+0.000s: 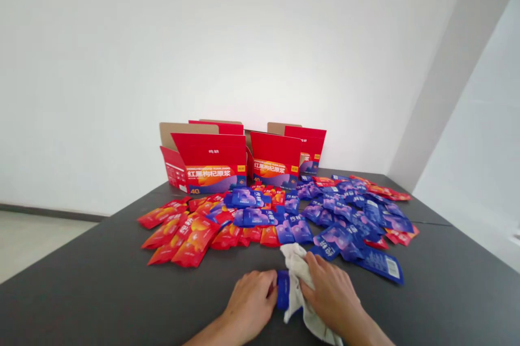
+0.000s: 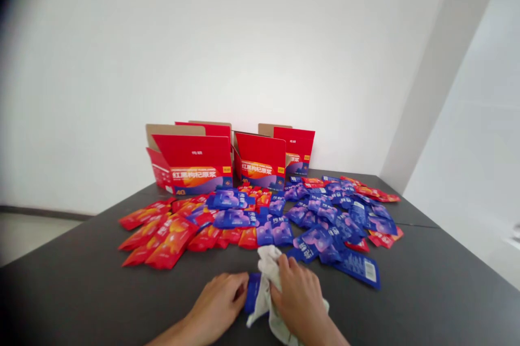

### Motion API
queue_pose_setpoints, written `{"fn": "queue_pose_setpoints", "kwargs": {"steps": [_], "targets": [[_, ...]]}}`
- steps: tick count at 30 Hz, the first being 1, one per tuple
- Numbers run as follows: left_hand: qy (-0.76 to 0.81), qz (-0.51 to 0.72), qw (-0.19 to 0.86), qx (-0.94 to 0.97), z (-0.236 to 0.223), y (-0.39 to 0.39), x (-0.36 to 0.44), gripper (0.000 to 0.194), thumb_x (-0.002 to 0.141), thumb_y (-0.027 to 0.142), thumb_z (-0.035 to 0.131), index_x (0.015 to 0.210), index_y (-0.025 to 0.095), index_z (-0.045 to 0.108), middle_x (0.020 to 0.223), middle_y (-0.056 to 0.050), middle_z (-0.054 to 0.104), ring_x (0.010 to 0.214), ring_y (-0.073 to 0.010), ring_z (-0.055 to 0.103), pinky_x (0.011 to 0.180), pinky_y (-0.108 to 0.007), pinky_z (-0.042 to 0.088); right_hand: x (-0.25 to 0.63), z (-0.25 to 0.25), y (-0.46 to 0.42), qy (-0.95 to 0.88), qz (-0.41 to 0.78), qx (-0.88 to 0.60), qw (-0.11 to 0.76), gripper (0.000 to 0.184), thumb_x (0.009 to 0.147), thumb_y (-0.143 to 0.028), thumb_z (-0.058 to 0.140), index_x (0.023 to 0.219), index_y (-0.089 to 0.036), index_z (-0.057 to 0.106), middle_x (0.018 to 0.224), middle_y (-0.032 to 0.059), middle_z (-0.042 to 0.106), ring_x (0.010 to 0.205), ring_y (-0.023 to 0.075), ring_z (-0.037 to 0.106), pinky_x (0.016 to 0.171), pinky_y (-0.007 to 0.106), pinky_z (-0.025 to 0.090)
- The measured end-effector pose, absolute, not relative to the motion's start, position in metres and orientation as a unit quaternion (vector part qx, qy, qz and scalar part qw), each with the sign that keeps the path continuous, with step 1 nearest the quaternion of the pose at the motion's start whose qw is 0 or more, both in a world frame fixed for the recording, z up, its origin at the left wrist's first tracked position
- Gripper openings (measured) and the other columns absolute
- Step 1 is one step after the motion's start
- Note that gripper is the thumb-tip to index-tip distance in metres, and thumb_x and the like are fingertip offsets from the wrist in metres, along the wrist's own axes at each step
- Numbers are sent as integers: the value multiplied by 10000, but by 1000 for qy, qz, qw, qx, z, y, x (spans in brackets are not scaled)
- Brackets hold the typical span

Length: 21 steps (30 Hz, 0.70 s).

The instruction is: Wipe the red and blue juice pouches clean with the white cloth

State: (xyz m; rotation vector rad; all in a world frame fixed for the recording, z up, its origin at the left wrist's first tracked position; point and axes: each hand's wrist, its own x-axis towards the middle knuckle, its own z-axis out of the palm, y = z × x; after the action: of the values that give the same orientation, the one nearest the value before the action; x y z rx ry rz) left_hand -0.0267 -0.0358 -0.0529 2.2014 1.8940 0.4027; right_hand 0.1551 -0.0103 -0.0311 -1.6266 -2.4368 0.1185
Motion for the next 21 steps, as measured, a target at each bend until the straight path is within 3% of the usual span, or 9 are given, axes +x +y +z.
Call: {"fn": "queue_pose_setpoints", "kwargs": {"steps": [3,8,17,21], "targets": [[644,138,99,745,-52,-36,-26,218,830,240,399,785,245,611,781,-26,683,746,-207,632,590,-270,346,147,-33,-16,-848,54,-513,123,398,838,-367,430,1197,-208,503,1106,94,623,953,219,612,773,278,412],[651,134,94,741,-53,-34,-25,188,809,246,426,769,250,610,785,-18,680,759,-208,628,590,-267,346,146,-33,-10,-812,50,-575,87,392,837,-380,416,1180,-213,505,1033,99,654,929,252,623,730,308,411],[630,116,103,761,-53,-27,-27,198,827,237,391,782,235,584,799,-44,676,772,-222,623,597,-277,348,146,-23,-12,-776,47,-620,106,307,805,-392,451,1037,-215,545,957,84,665,881,262,631,714,322,418],[631,115,100,761,-53,-27,-27,193,831,243,397,812,234,589,841,-45,685,798,-219,626,603,-273,351,141,-24,-10,-779,44,-612,127,326,806,-401,450,1061,-214,529,968,85,659,883,261,630,721,330,422]]}}
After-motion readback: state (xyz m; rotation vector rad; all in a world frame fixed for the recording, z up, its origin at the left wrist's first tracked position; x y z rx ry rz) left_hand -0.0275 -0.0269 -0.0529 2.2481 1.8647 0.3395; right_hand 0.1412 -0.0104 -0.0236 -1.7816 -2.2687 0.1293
